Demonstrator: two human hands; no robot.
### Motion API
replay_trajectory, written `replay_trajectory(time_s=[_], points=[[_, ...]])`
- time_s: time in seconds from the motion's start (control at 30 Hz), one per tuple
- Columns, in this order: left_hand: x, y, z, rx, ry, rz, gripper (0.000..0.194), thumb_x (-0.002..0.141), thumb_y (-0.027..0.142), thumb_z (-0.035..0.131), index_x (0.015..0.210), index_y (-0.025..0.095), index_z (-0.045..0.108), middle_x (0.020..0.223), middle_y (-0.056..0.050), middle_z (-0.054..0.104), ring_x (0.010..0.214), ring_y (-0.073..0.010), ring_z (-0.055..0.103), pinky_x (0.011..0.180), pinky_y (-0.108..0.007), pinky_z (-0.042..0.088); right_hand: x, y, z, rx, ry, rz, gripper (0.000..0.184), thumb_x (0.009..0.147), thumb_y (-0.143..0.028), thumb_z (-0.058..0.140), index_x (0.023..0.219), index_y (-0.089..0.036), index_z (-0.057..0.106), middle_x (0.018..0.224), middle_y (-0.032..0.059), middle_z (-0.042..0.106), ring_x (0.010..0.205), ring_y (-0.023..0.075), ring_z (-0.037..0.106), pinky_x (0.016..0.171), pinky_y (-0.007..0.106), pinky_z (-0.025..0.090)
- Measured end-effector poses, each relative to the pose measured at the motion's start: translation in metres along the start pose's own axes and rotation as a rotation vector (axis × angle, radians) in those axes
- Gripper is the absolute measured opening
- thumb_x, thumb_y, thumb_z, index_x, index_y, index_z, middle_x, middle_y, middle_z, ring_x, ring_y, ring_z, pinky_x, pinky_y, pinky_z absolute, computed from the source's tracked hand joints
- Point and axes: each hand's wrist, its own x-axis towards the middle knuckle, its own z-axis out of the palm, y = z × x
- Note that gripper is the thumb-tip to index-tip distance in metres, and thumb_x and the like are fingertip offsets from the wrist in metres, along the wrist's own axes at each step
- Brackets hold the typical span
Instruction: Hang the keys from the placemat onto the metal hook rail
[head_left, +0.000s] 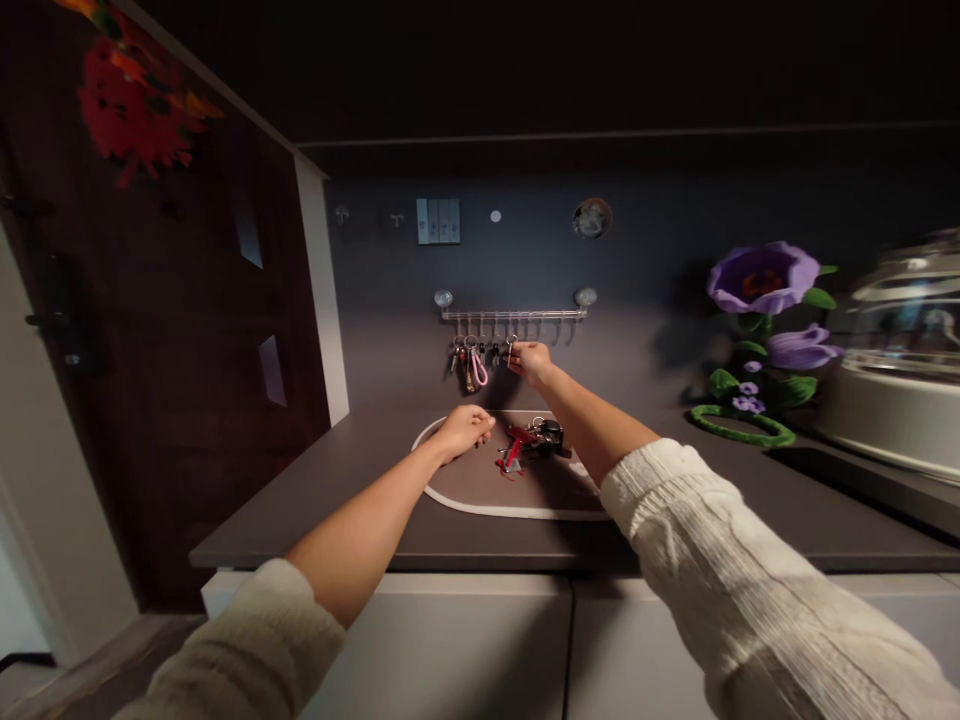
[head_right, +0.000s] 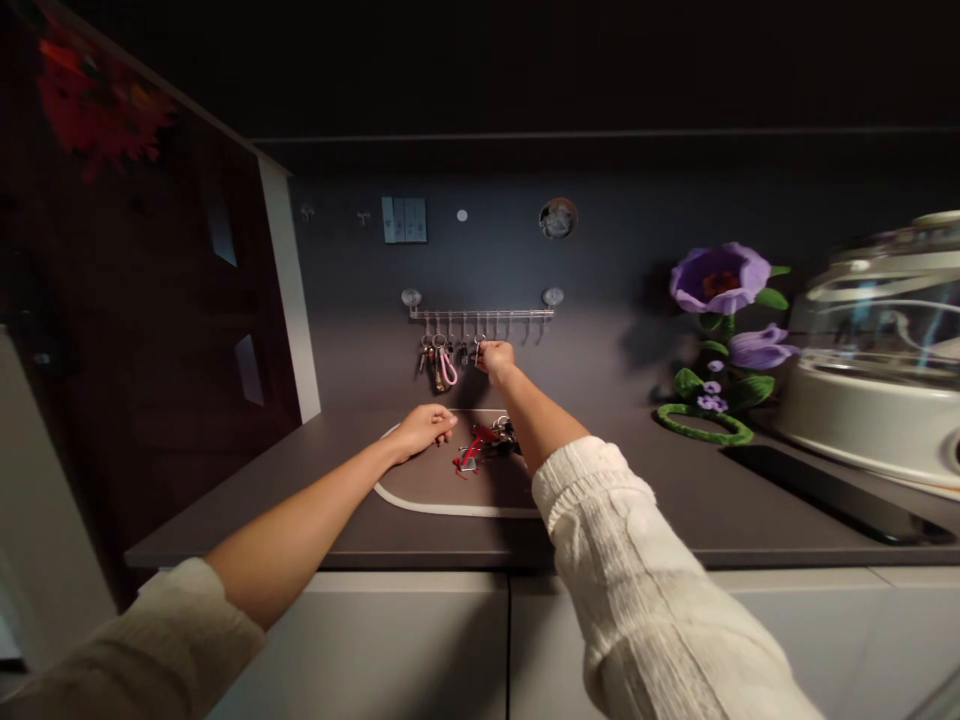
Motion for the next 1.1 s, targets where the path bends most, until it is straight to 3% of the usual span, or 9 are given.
replay_trajectory(time_s=[0.17, 0.37, 0.57, 0.83, 1.1], points=[[0.000, -0.002, 0.000, -0.004, 0.009, 0.008, 0.014, 0.076, 0.026, 0.056, 0.072, 0.013, 0.052, 0.057, 0.002, 0.054, 0.048, -0.0048, 0.046, 0.050, -0.019, 0.036, -0.002, 0.000, -0.002, -0.028, -0.036, -0.001, 0.016, 0.077, -0.004, 0.045, 0.064, -0.014, 0.048, 0.049, -0.0035, 0.051, 0.042, 0.0042, 0.048, 0.047, 0.016, 0.042], [-0.002, 0.001, -0.002, -0.022, 0.031, -0.005, 0.019, 0.075, 0.030, 0.059, 0.071, 0.013, 0.053, 0.056, 0.002, 0.054, 0.047, -0.0046, 0.045, 0.049, -0.019, 0.035, -0.005, -0.001, -0.010, -0.082, -0.054, -0.020, 0.019, 0.075, -0.003, 0.049, 0.059, -0.013, 0.049, 0.048, -0.0038, 0.049, 0.040, 0.0022, 0.043, 0.046, 0.014, 0.039], [-0.007, 0.009, -0.008, -0.049, 0.106, -0.039, 0.011, 0.076, 0.023, 0.056, 0.072, 0.013, 0.052, 0.057, 0.002, 0.054, 0.046, -0.0045, 0.044, 0.048, -0.019, 0.034, -0.012, -0.007, -0.022, -0.090, -0.016, -0.022, 0.018, 0.074, -0.002, 0.050, 0.061, -0.014, 0.048, 0.049, -0.0051, 0.046, 0.040, 0.0020, 0.039, 0.046, 0.014, 0.038], [-0.010, 0.023, -0.002, -0.081, 0.178, -0.053, 0.006, 0.074, 0.017, 0.057, 0.073, 0.013, 0.054, 0.059, 0.003, 0.055, 0.046, -0.0039, 0.044, 0.049, -0.019, 0.034, -0.043, -0.014, -0.037, -0.057, -0.140, -0.027, 0.011, 0.075, -0.004, 0.050, 0.071, -0.014, 0.051, 0.059, -0.0024, 0.054, 0.044, 0.0031, 0.046, 0.048, 0.016, 0.040], [-0.009, 0.031, 0.012, -0.101, 0.230, -0.062, 0.005, 0.072, 0.015, 0.057, 0.076, 0.013, 0.056, 0.064, 0.001, 0.058, 0.050, -0.0046, 0.046, 0.050, -0.019, 0.034, -0.082, 0.003, -0.056, -0.102, -0.219, -0.034, 0.006, 0.080, -0.010, 0.048, 0.080, -0.014, 0.053, 0.071, 0.0027, 0.062, 0.055, 0.0054, 0.055, 0.052, 0.015, 0.040]])
